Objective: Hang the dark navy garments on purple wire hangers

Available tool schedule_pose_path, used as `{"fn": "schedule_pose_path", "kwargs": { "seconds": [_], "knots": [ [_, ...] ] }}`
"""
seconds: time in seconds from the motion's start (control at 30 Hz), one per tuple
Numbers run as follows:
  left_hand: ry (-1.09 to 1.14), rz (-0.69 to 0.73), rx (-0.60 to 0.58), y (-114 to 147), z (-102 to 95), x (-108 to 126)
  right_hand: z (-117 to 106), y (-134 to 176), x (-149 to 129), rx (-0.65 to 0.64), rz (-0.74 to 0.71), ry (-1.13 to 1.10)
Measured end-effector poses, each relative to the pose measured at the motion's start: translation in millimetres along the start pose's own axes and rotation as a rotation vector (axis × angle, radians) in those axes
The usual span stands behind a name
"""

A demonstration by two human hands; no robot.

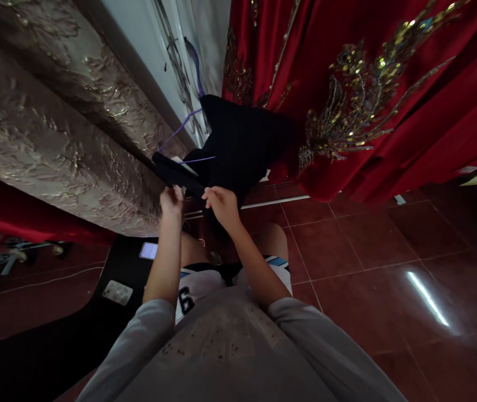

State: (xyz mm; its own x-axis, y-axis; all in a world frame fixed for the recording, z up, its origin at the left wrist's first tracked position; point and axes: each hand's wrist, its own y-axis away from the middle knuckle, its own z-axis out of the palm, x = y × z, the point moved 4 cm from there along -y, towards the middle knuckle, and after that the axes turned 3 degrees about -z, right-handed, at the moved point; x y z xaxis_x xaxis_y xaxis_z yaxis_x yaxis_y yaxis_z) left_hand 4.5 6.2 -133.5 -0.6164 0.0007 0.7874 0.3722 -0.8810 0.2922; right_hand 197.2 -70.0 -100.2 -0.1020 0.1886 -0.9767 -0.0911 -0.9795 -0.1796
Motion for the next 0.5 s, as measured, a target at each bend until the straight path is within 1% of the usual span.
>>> {"fn": "schedule_pose_path", "kwargs": {
  "seconds": [0.03, 0.07, 0.1, 0.13, 0.17, 0.23, 0.27, 0.3, 0.33, 0.37, 0.43, 0.47, 0.5],
  "knots": [
    [0.002, -0.024, 0.014, 9, -5.6, -16, -9, 3, 4, 0.072, 0.01, -0.007],
    [-0.023, -0.02, 0.005, 17, -9.6, -27, -19, 7, 8, 0.142, 0.014, 0.003],
    [-0.084, 0.013, -0.026, 23, -12.0, -32, -29, 9, 12, 0.204, 0.013, 0.024],
    [-0.188, 0.071, -0.072, 28, -13.0, -32, -39, 11, 15, 0.253, 0.007, 0.048],
    [-0.352, 0.153, -0.138, 31, -12.2, -28, -47, 13, 18, 0.287, -0.002, 0.071],
    [-0.754, 0.311, -0.305, 34, -7.2, -17, -57, 13, 23, 0.322, -0.005, 0.107],
    [-0.919, 0.353, -0.384, 35, -4.8, -13, -60, 13, 25, 0.332, 0.006, 0.121],
    [-1.038, 0.372, -0.451, 37, -2.8, -9, -61, 13, 28, 0.338, 0.023, 0.136],
    [-1.099, 0.38, -0.501, 41, -0.9, -6, -62, 13, 30, 0.337, 0.039, 0.155],
    [-1.097, 0.388, -0.529, 45, 1.6, -4, -62, 14, 32, 0.33, 0.042, 0.185],
    [-0.978, 0.431, -0.533, 61, 9.4, 2, -59, 16, 30, 0.307, -0.017, 0.284],
    [-0.895, 0.462, -0.529, 70, 15.1, 4, -56, 17, 28, 0.268, -0.073, 0.337],
    [-0.812, 0.496, -0.529, 81, 21.8, 6, -50, 19, 25, 0.199, -0.127, 0.372]
  ]
}}
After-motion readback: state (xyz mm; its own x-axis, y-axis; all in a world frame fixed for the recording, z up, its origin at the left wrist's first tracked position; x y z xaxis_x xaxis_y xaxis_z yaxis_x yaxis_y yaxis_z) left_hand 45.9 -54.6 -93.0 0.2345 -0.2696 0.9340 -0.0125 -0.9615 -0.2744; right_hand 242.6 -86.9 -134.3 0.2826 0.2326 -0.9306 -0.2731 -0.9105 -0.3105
